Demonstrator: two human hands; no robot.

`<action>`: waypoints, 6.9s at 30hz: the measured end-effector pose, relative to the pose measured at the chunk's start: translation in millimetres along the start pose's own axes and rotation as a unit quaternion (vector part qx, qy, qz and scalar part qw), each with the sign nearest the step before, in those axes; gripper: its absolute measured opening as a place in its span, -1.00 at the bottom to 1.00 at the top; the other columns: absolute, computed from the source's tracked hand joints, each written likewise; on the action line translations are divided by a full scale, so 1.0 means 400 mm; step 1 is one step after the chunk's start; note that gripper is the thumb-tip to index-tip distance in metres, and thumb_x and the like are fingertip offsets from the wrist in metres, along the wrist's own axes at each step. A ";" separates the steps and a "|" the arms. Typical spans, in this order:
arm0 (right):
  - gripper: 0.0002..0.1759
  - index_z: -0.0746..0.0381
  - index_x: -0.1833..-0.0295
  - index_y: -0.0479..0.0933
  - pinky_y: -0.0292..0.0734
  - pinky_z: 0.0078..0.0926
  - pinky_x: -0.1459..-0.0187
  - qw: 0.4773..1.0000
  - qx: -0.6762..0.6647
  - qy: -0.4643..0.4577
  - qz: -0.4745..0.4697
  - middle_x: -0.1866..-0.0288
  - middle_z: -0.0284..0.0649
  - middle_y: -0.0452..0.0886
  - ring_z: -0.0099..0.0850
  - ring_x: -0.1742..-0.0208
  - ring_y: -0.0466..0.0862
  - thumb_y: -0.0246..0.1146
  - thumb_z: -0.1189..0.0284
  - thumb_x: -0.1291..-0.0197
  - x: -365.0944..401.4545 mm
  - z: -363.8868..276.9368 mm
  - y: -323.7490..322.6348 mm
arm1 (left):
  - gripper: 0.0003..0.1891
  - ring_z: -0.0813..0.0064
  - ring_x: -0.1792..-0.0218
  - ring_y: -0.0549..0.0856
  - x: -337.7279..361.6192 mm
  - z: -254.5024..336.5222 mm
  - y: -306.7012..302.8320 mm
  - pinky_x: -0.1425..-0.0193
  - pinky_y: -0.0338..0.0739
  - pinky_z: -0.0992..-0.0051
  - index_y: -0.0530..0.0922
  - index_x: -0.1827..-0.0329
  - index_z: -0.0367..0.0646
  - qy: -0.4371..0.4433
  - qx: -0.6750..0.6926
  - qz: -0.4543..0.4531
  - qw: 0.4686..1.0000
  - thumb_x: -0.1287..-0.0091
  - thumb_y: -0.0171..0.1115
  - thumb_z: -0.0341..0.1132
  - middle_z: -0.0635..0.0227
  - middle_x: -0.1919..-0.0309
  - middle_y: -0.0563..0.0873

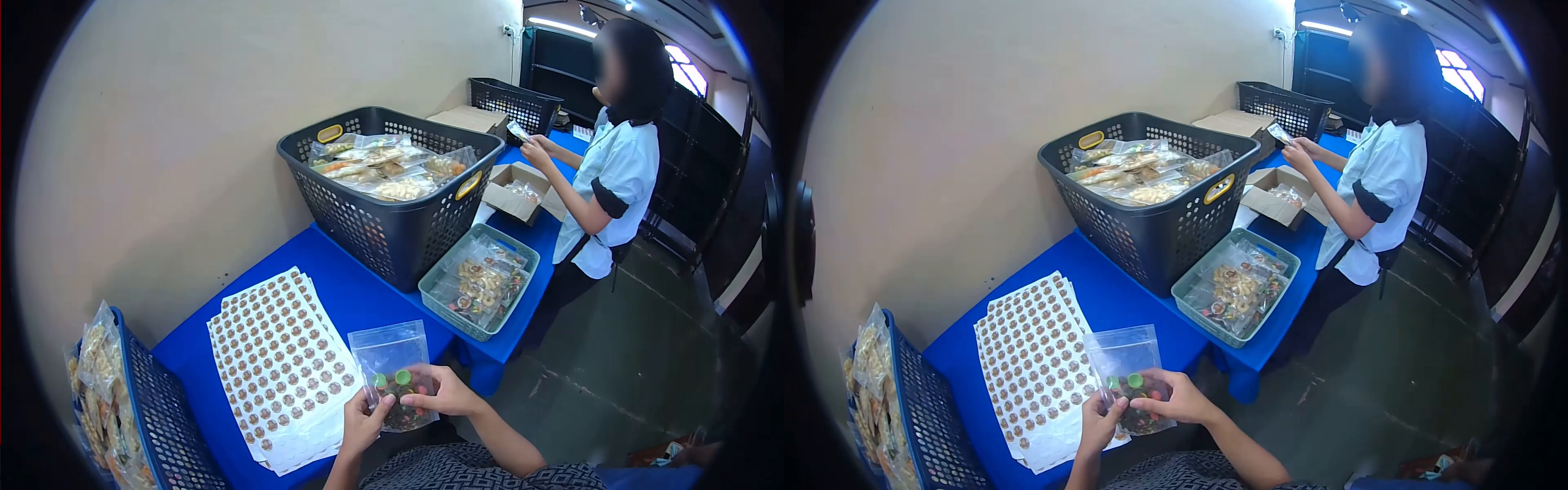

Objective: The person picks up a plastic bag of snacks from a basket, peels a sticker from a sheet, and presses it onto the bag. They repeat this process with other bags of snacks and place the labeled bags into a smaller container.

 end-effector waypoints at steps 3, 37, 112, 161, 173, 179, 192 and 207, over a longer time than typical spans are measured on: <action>-0.63 0.39 0.07 0.43 0.47 -0.73 0.53 0.995 -0.076 0.039 0.050 0.30 -0.25 0.57 -0.64 0.39 0.53 0.29 0.52 0.04 0.015 0.038 -0.048 | -0.75 0.65 0.35 0.56 -0.015 -0.008 0.034 0.27 0.46 0.63 0.47 0.15 -0.33 0.027 -0.031 -0.013 0.999 -0.16 0.18 -0.38 0.32 0.36 0.61; -0.67 0.38 0.07 0.40 0.44 -0.61 0.13 0.997 -0.068 -0.002 0.043 0.20 -0.24 0.55 -0.56 0.20 0.53 0.23 0.52 -0.02 -0.061 0.039 -0.738 | -0.54 0.37 0.10 0.55 -0.165 -0.123 0.456 0.05 0.52 0.45 0.16 -0.21 -0.29 0.031 0.068 0.177 0.981 -0.23 0.01 -0.50 0.12 -0.06 0.38; -0.75 0.14 0.31 0.50 0.23 -0.33 0.06 0.663 0.287 -0.600 -0.343 0.24 -0.32 0.46 -0.30 0.13 0.38 0.31 0.47 0.22 -0.014 -0.319 1.584 | -0.87 0.52 0.37 0.57 1.456 0.508 -0.881 0.23 0.47 0.57 0.43 0.27 -0.28 0.314 -0.204 0.693 0.615 -0.17 0.11 -0.42 0.26 0.38 0.56; -0.76 0.17 0.35 0.53 0.32 -0.44 0.18 0.699 0.587 -0.328 0.242 0.30 -0.33 0.50 -0.38 0.22 0.43 0.35 0.48 0.26 0.563 -0.402 0.973 | -0.20 0.22 -0.26 0.18 0.855 0.756 -0.605 -0.32 0.00 0.16 0.19 -0.21 -0.01 0.217 -0.647 -0.389 0.618 0.20 0.35 -0.28 0.21 -0.22 0.21; -0.32 0.26 -0.03 0.31 0.30 -0.40 0.02 0.723 0.558 -0.258 0.315 0.04 -0.15 0.42 -0.28 0.03 0.40 0.41 0.37 0.29 0.827 -0.409 0.707 | -0.14 0.17 -0.25 0.17 0.937 0.565 0.049 -0.29 0.03 0.09 0.12 -0.23 -0.08 0.401 -0.457 -0.647 0.459 0.23 0.35 -0.33 0.14 -0.22 0.17; -0.23 0.29 -0.05 0.29 0.32 -0.38 -0.05 0.777 0.411 -0.192 0.437 -0.03 -0.10 0.40 -0.22 -0.05 0.38 0.44 0.33 0.39 0.976 -0.266 0.528 | -0.09 0.13 -0.09 0.34 1.014 0.463 0.268 -0.17 0.19 0.18 0.17 -0.14 -0.18 0.370 -0.253 -0.775 0.444 0.41 0.40 -0.28 0.13 0.02 0.36; -0.39 0.37 0.12 0.40 0.44 -0.56 0.19 0.829 0.246 -0.024 0.502 0.32 -0.20 0.57 -0.46 0.25 0.55 0.41 0.19 0.23 0.799 -0.029 0.408 | 0.04 0.16 -0.23 0.25 0.728 0.057 0.203 -0.27 0.10 0.20 0.06 -0.29 -0.23 -0.099 0.266 -0.657 0.698 0.11 0.06 0.40 0.04 -0.23 0.19; -0.76 0.34 0.18 0.43 0.42 -0.54 0.30 0.944 0.330 0.014 0.001 0.35 -0.14 0.50 -0.44 0.37 0.52 0.15 0.42 -0.08 -0.091 0.478 0.632 | -0.13 0.00 -0.15 0.30 0.244 -0.058 -0.845 -0.19 0.22 0.11 0.14 -0.27 -0.07 0.035 0.462 0.171 0.870 -0.08 -0.43 0.44 0.08 -0.16 0.29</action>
Point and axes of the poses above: each hand's wrist, its own x-axis away from the middle knuckle, its own y-axis out of the palm, z = x × y, the point moved 10 cm from there along -x, towards the middle knuckle
